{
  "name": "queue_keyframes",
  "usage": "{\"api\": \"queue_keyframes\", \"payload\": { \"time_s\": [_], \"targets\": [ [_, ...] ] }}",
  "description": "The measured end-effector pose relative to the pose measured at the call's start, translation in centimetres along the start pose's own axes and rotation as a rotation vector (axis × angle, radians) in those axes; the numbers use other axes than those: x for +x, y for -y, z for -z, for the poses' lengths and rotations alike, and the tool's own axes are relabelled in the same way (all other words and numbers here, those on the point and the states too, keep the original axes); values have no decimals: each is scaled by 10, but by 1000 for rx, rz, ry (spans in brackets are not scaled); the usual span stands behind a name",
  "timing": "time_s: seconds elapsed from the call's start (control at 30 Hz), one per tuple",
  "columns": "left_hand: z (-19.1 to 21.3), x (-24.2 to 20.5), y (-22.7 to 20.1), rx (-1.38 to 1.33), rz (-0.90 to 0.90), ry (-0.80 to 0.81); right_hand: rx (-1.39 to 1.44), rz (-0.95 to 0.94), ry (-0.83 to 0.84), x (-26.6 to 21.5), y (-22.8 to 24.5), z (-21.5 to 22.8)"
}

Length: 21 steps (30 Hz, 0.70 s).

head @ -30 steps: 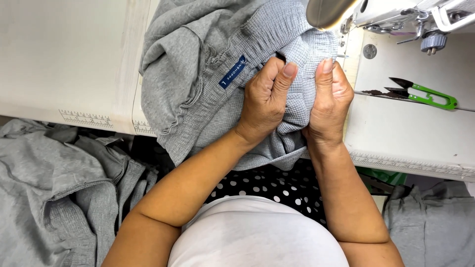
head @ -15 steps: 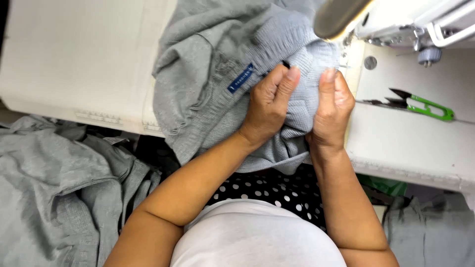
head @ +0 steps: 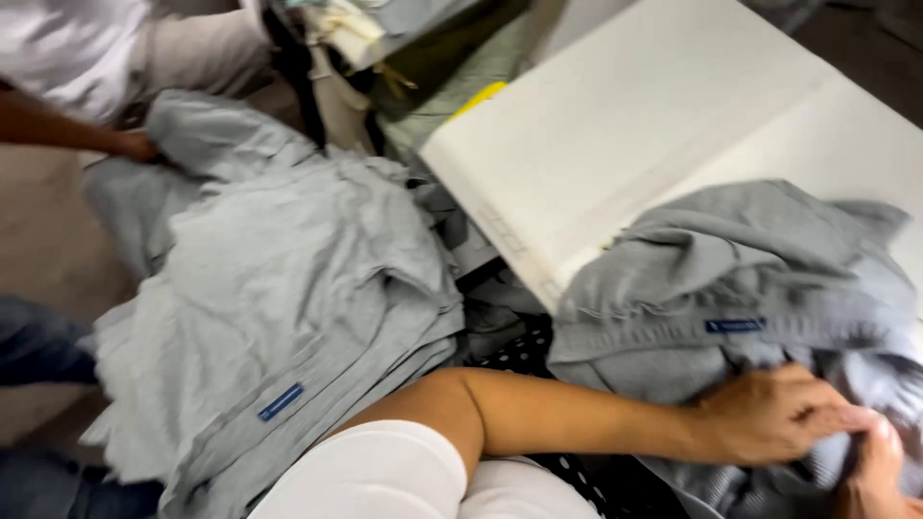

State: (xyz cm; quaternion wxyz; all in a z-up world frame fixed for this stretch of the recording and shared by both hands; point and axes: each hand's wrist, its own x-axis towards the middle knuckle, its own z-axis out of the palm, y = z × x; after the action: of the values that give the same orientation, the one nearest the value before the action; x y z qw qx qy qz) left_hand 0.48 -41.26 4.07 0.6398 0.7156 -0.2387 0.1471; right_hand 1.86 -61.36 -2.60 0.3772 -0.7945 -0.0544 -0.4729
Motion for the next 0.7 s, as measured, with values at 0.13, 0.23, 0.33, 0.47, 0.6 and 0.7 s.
{"api": "queue_keyframes", "payload": {
  "time_s": [0.13, 0.23, 0.33, 0.47, 0.6, 0.7],
  "targets": [
    [65, 37, -76, -301, 731, 435, -571, -111, -259, -32, -15, -96],
    [59, 37, -51, -538, 769, 277, -627, -197, 235, -11, 124, -51],
    [40, 27, -19, -721, 616, 80, -135, 69, 343, -15, 207, 12],
    [9, 0, 19, -946, 526, 171, -150, -176, 148, -3, 206, 15],
    [23, -9, 7, -785, 457, 205, -303, -146, 184, 2, 205, 19],
    [54, 1, -22, -368, 295, 216, -428, 95, 210, 13, 229, 15]
  ]
}}
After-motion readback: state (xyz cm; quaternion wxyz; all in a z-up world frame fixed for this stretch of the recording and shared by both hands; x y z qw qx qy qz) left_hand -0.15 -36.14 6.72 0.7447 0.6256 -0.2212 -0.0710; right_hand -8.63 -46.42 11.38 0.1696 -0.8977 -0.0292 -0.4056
